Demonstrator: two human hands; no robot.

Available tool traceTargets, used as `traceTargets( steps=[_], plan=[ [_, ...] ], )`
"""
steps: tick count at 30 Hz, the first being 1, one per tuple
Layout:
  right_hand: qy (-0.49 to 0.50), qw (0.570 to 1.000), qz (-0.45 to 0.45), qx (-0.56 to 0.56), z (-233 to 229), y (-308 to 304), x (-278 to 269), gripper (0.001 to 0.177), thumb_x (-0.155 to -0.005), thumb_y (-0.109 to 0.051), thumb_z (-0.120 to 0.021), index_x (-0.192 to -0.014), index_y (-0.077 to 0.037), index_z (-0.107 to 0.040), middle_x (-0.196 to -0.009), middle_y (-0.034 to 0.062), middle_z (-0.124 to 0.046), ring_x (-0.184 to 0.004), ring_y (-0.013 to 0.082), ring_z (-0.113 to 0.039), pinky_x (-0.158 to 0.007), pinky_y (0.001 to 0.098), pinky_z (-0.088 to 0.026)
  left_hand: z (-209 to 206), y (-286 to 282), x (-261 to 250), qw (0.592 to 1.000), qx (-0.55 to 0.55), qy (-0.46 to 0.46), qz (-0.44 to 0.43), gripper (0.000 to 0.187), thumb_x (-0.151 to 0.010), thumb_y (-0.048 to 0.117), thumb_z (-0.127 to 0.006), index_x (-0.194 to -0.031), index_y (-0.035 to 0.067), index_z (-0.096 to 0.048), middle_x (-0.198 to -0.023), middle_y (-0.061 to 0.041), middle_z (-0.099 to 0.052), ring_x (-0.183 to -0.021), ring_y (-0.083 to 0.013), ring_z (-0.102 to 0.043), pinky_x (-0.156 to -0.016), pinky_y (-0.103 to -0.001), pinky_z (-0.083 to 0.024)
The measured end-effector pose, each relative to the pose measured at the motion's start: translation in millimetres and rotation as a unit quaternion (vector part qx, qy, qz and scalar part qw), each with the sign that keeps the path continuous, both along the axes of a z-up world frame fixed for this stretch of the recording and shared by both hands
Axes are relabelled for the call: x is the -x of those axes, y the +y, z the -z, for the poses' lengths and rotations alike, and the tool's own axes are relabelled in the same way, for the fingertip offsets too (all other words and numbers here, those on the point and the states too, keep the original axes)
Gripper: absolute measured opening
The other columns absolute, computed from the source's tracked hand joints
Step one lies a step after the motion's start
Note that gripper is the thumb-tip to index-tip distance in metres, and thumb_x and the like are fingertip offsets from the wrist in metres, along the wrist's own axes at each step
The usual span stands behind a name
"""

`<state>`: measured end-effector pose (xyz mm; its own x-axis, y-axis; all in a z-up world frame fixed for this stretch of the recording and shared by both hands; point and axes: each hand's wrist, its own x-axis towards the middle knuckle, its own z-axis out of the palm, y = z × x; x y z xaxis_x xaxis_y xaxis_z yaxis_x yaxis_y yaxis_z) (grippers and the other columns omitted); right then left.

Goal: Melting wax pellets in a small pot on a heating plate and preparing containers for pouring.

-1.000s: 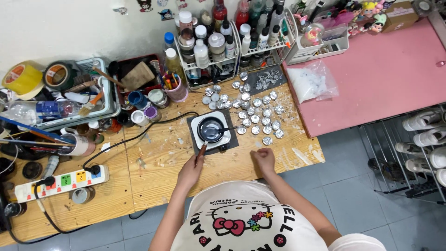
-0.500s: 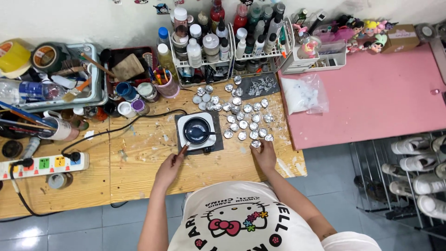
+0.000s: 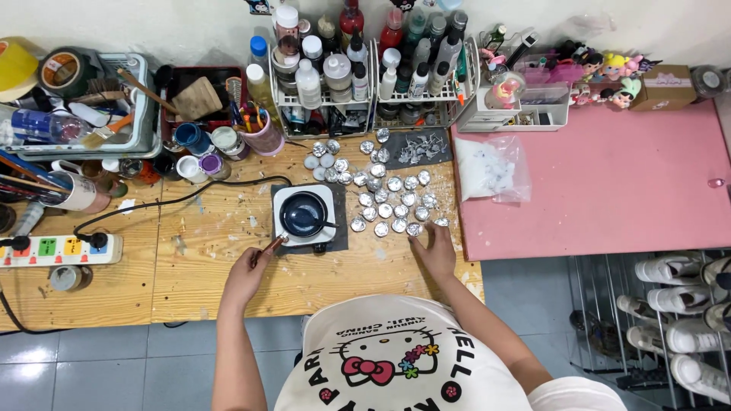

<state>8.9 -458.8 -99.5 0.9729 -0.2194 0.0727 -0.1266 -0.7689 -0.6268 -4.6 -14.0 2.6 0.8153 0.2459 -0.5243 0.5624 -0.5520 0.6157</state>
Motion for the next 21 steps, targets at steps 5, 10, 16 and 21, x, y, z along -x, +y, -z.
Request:
traceTargets(
  steps=[5,10,16,21],
  plan=[
    [-0.023,0.999,-0.027,-0.017,-6.2,2.0,-21.5,0.04,-0.089,-0.033,-0.078,-0.117,-0.008,-0.063,-0.11,0.0099,-0.062,-0.101,0.0289,-0.066,-0.082,0.0416,-0.054,10.0,3.6,-0.6,0.999,0.007,-0.044,-0.018,0.043,-0.095,0.045,-0.064,-0.103,0.003,-0.071,-0.073,-0.011,-0.061,-0.065,-0.0216,-0.052,-0.062,-0.036,-0.042],
    [-0.035,0.993,-0.113,0.007,-13.3,32.1,-73.6,0.031,-0.095,-0.024,-0.072,-0.124,-0.015,-0.069,-0.105,0.0081,-0.062,-0.101,0.0271,-0.064,-0.08,0.0417,-0.054,11.3,2.7,0.7,0.998,0.021,-0.045,-0.029,0.043,-0.095,0.044,-0.065,-0.103,0.002,-0.07,-0.073,-0.009,-0.062,-0.065,-0.0202,-0.052,-0.062,-0.035,-0.043],
    [-0.029,0.967,-0.242,0.075,-7.8,65.9,-130.3,0.035,-0.093,-0.022,-0.07,-0.127,-0.02,-0.07,-0.105,0.0088,-0.062,-0.106,0.0311,-0.059,-0.077,0.044,-0.056,9.3,0.6,2.9,0.998,0.023,-0.03,-0.041,0.045,-0.096,0.045,-0.065,-0.103,0.001,-0.069,-0.073,-0.011,-0.057,-0.065,-0.0218,-0.049,-0.062,-0.037,-0.041],
    [0.023,0.96,-0.231,0.158,30.7,54.1,-149.8,0.023,-0.093,-0.025,-0.07,-0.115,-0.018,-0.074,-0.11,0.0085,-0.066,-0.112,0.0299,-0.062,-0.081,0.0448,-0.058,18.6,5.5,2.9,0.997,0.004,-0.074,-0.007,0.046,-0.096,0.045,-0.064,-0.1,0.0,-0.067,-0.071,-0.011,-0.058,-0.065,-0.0225,-0.051,-0.062,-0.036,-0.043]
  ],
)
